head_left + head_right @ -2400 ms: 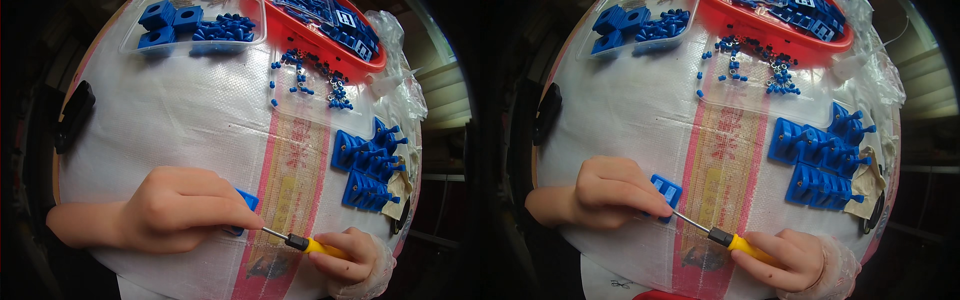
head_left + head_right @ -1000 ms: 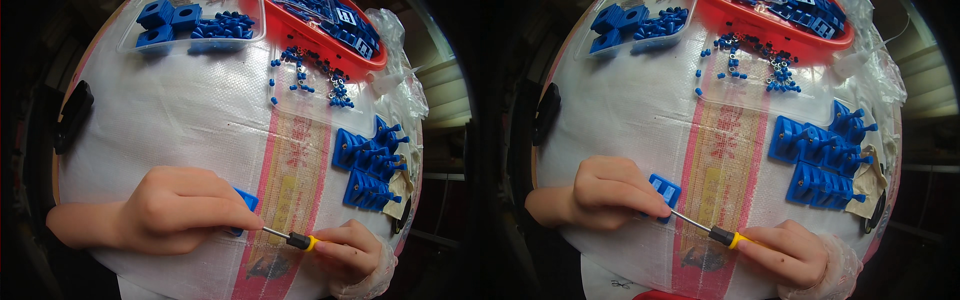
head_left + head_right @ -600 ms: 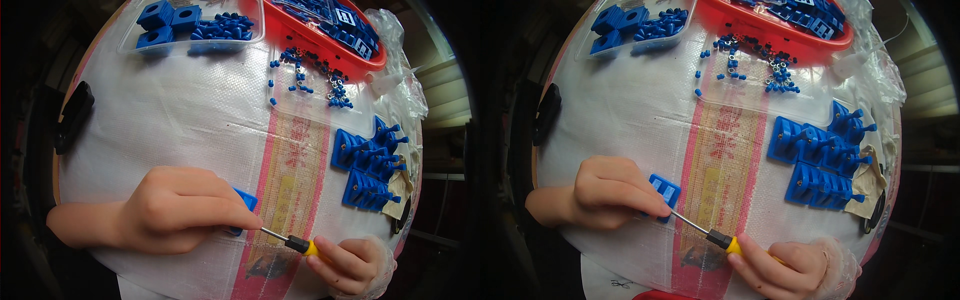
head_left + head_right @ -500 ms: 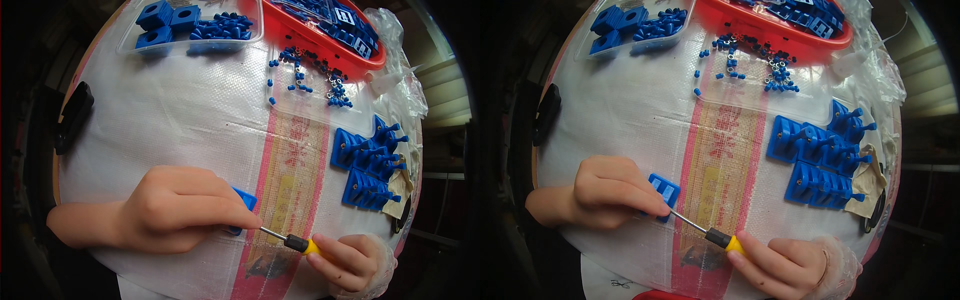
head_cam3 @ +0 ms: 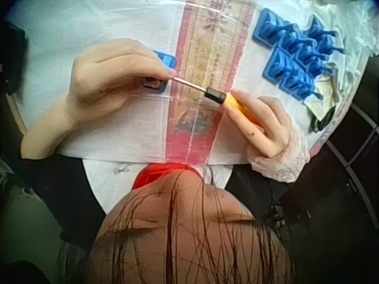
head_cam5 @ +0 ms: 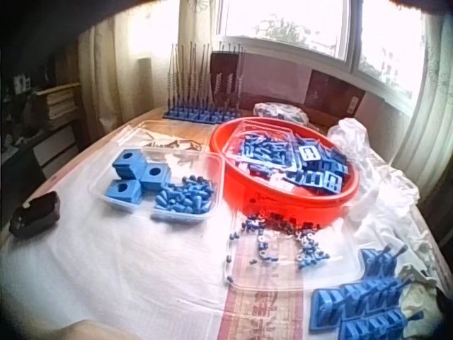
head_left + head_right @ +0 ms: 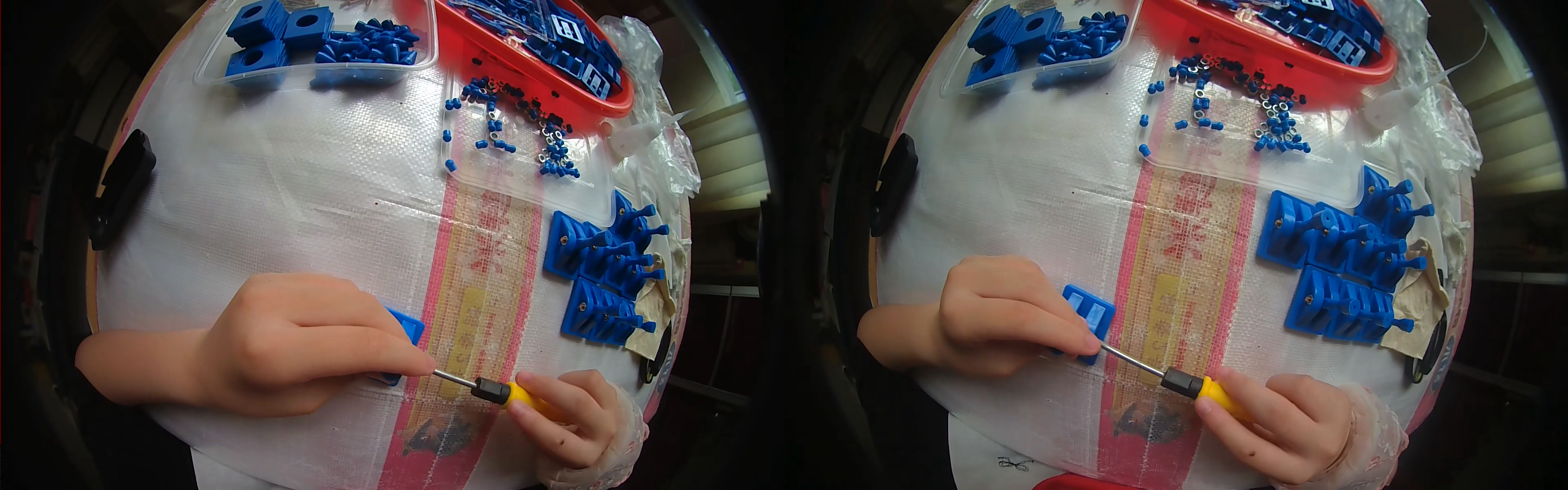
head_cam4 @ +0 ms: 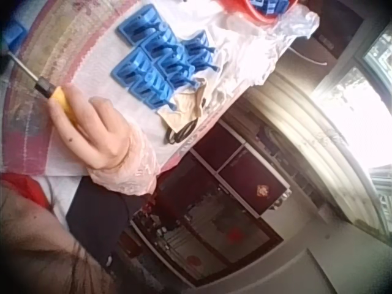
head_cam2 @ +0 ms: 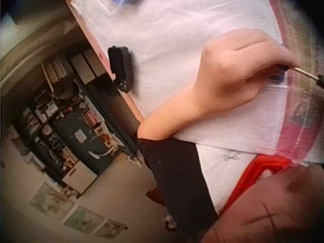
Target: Manually assemble small blue plastic parts using a screwdriver.
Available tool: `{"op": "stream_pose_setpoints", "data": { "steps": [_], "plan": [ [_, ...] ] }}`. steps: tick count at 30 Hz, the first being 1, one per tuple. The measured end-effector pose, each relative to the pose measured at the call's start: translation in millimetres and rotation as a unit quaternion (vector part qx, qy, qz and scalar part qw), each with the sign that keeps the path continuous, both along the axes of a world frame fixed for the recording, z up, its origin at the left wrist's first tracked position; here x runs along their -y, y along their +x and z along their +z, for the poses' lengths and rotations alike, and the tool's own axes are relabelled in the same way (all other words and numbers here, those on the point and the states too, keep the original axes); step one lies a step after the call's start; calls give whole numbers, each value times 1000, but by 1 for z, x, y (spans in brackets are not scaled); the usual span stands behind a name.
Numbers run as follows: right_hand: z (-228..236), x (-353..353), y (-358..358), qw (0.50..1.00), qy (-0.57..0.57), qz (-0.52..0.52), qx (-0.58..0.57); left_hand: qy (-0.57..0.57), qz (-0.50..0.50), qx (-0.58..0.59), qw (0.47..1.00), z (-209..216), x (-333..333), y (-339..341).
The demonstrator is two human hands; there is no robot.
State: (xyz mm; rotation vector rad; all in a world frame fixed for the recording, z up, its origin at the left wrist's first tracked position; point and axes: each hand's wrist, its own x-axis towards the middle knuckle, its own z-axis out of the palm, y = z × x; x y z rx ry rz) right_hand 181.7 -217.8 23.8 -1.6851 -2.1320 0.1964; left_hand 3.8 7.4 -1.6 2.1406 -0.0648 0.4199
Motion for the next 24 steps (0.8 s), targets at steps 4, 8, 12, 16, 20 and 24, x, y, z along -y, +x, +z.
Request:
{"op": "stream_pose_setpoints", "data": {
  "steps": [4, 8, 12, 16, 20, 24],
  "plan": [
    [-1, 0, 3, 989, -18, -79, -126, -14, 32, 13, 999, -1, 5, 2],
    [2, -1, 4, 984, -27, -78, -155, 31, -5, 53, 998, -4, 2, 3],
    [1, 1, 2, 984, -21, -90, -155, 55, 10, 82, 995, -4, 3, 4],
    [-5, 2, 1, 980, -1, -100, -175, 131, 86, 54, 986, 3, 5, -1],
    [-4, 3, 1, 980, -6, -107, -169, 145, 28, -40, 988, 0, 0, 2],
    [-3, 2, 2, 980, -6, -104, -172, 107, 29, -31, 993, 1, -1, 1]
  ]
}}
